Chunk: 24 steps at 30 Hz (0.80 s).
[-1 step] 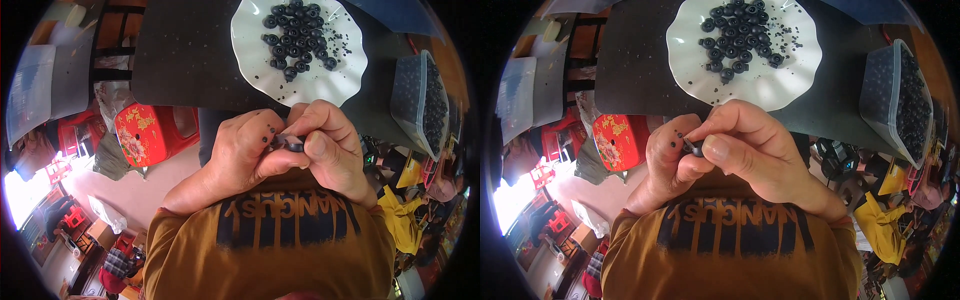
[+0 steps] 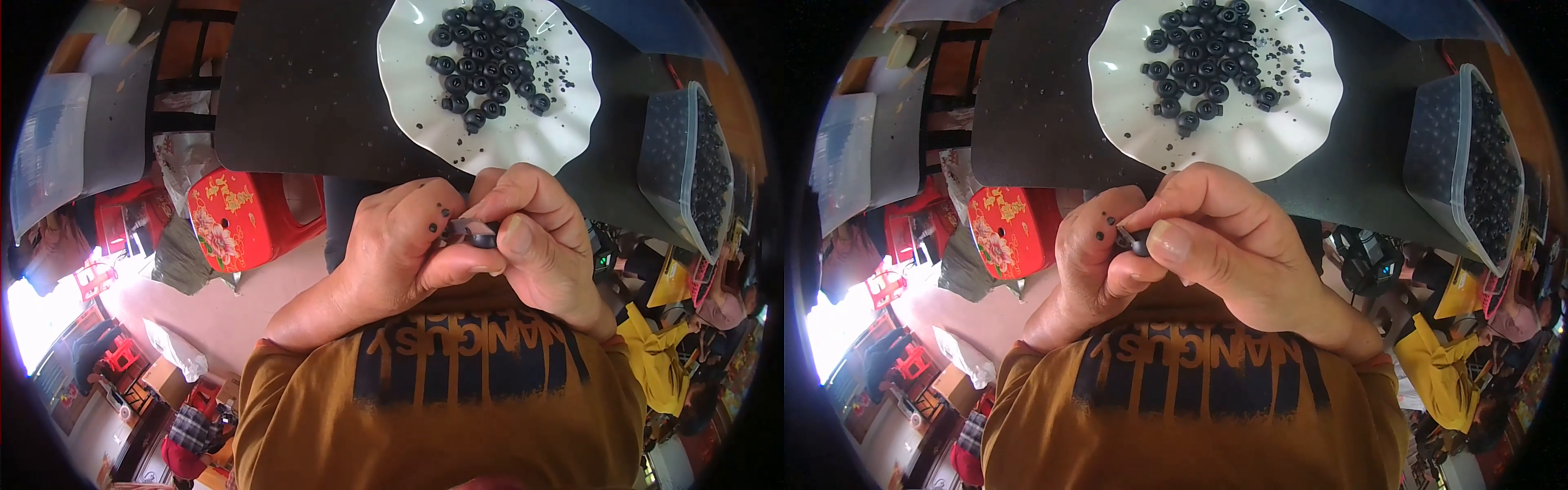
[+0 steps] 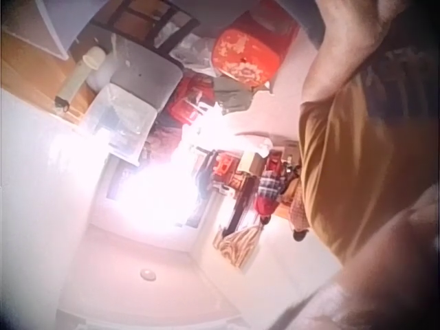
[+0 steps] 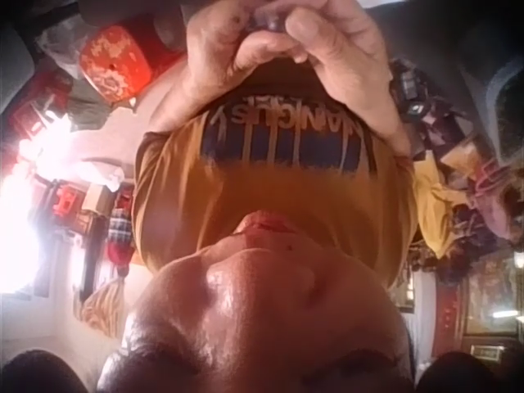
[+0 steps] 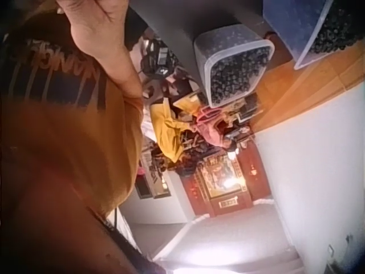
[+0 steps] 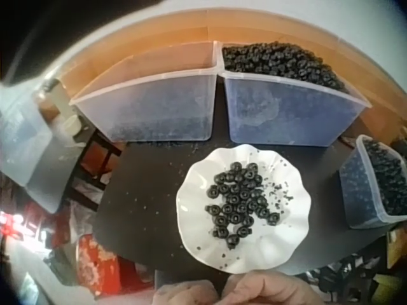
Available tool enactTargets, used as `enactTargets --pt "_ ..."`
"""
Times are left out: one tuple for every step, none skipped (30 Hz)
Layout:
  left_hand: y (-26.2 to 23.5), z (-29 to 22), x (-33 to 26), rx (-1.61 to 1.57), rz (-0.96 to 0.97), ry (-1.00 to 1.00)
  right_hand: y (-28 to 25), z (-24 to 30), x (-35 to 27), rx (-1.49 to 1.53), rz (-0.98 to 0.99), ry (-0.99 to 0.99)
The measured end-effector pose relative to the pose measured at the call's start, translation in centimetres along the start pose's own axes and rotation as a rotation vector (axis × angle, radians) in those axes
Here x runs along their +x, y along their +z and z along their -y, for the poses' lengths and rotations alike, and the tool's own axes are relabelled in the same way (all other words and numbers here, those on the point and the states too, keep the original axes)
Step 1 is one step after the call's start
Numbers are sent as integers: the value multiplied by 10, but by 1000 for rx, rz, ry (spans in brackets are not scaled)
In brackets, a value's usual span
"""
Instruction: The person inspects small black rubber or plastic components on a white plate, using a small scraping tool to remove excess material or debris from them.
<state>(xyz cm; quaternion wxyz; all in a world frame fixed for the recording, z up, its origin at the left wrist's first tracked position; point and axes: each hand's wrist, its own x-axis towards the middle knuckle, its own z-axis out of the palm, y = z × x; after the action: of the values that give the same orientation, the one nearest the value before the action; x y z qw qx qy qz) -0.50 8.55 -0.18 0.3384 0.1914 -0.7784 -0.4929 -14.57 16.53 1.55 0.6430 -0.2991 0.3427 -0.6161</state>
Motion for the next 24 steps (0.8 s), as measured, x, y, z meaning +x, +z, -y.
enactTargets --pt "0 0 0 0 0 0 0 0 0 0 0 0" --pt "-1 -1 0 6 9 -15 0 1 0 9 -1 18" --pt "-1 -1 1 11 17 -28 0 2 0 17 -3 36" --pt "-1 -1 1 11 18 -28 0 2 0 17 -3 36" --pt "-1 -1 1 37 7 -7 1 2 0 10 -7 24" --pt "0 0 1 63 -4 14 2 2 0 4 -10 11" --pt "1 1 1 64 -4 13 2 2 0 4 -10 12" --pt "3 2 0 50 -26 36 3 2 0 7 -13 3" --pt "4 2 0 37 -48 58 3 1 0 10 -17 -6" --pt "4 2 0 37 -48 57 3 1 0 10 -17 -5" --pt "3 2 0 55 -24 40 2 1 0 1 -23 -3" --pt "3 1 -1 73 0 23 1 0 0 -9 -29 -1" --pt "2 0 -1 73 -1 22 1 -1 -1 -8 -28 0" --pt "1 -1 -2 81 27 -13 1 -2 -1 13 -41 -3" --pt "0 -1 -3 88 54 -48 1 -3 -1 33 -54 -5" --pt "1 0 -3 88 53 -49 1 -4 -2 34 -53 -3" --pt "2 1 -4 98 38 -26 1 -4 -2 34 -59 -3" --pt "3 1 -4 109 24 -3 1 -5 -3 36 -64 -3" --pt "4 2 -5 110 23 -5 2 -6 -3 37 -64 -1" --pt "4 2 -5 141 28 4 2 -7 -4 34 -73 -14" --pt "4 2 -6 172 32 13 2 -7 -4 31 -82 -25" --pt "5 3 -6 174 31 10 2 -8 -4 32 -80 -23" --pt "5 3 -7 188 24 32 1 -9 -5 35 -74 -22" --pt "5 4 -8 202 18 53 1 -10 -6 38 -69 -22"
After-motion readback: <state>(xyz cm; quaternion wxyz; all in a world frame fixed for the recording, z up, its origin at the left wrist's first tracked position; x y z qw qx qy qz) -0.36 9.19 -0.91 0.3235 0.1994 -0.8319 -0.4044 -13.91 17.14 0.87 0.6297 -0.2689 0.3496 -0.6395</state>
